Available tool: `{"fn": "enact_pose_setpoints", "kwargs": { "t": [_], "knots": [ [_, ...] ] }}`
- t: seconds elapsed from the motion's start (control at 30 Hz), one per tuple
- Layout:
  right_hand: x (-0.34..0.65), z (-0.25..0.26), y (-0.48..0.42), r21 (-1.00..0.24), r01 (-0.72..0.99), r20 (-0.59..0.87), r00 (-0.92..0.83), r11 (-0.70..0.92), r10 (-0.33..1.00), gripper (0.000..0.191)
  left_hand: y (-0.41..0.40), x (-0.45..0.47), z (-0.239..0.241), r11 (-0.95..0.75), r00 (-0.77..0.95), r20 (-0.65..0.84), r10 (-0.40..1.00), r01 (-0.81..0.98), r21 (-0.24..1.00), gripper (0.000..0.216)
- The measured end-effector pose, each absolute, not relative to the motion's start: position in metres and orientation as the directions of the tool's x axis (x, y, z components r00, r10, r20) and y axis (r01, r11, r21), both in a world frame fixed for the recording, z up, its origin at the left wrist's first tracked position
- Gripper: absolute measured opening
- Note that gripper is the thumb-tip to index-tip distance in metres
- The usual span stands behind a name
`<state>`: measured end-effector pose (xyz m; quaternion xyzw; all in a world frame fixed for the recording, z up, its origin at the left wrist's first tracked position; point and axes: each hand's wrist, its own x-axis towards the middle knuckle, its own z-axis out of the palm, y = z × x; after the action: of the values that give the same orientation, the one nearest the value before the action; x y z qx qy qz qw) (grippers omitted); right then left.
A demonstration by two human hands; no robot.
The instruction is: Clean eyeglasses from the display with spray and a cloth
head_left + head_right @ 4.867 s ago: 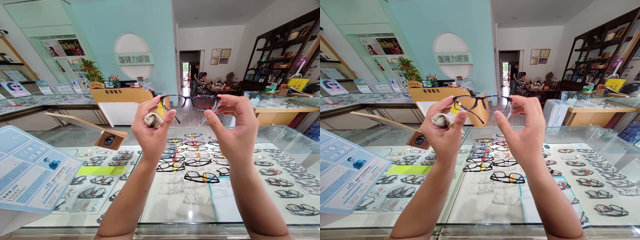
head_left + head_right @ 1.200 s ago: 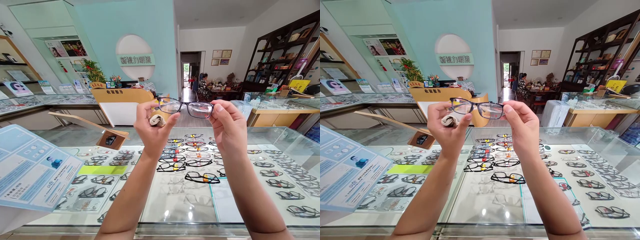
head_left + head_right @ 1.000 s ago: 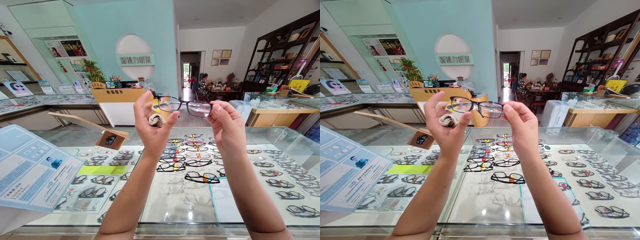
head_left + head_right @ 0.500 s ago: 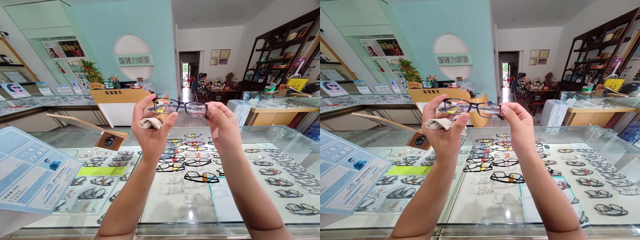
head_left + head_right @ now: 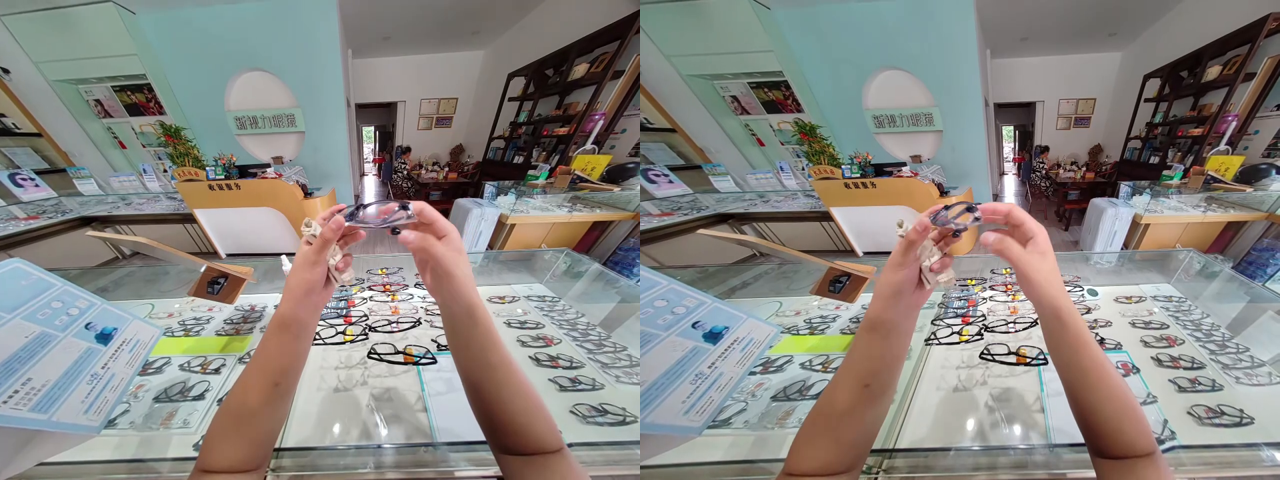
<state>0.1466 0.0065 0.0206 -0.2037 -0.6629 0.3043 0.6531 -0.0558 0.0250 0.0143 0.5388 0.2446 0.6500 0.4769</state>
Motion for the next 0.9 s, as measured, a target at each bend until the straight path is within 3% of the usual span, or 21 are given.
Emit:
{"fn": "enact_pose_setpoints", "kwargs": {
  "t": [0.23,0.57,0.77,0.83,0.9],
  "knots": [
    [0.142,0.017,0.007,-0.412,0.104,0.903,-0.083,0.905,0.421,0.016,0.018,-0.049,0.018,-0.048,0.305,0.208,0.929,-0.46,0.886,0.051],
    [0.139,0.019,0.002,-0.418,0.128,0.902,-0.058,0.899,0.427,0.009,0.018,-0.048,0.018,0.2,0.524,0.072,0.849,-0.443,0.874,0.052],
    [0.141,0.016,0.002,-0.422,0.148,0.905,0.011,0.895,0.425,0.007,0.024,-0.053,0.016,-0.002,0.477,0.158,0.865,-0.312,0.95,0.06],
    [0.142,0.015,0.004,-0.42,0.154,0.907,0.026,0.894,0.421,0.007,0.028,-0.067,0.018,-0.157,0.391,0.213,0.895,-0.171,0.973,0.062],
    [0.144,0.015,0.007,-0.43,0.169,0.901,0.026,0.887,0.432,0.006,0.033,-0.087,0.021,-0.327,0.216,0.303,0.928,0.082,0.942,0.056]
  ]
}}
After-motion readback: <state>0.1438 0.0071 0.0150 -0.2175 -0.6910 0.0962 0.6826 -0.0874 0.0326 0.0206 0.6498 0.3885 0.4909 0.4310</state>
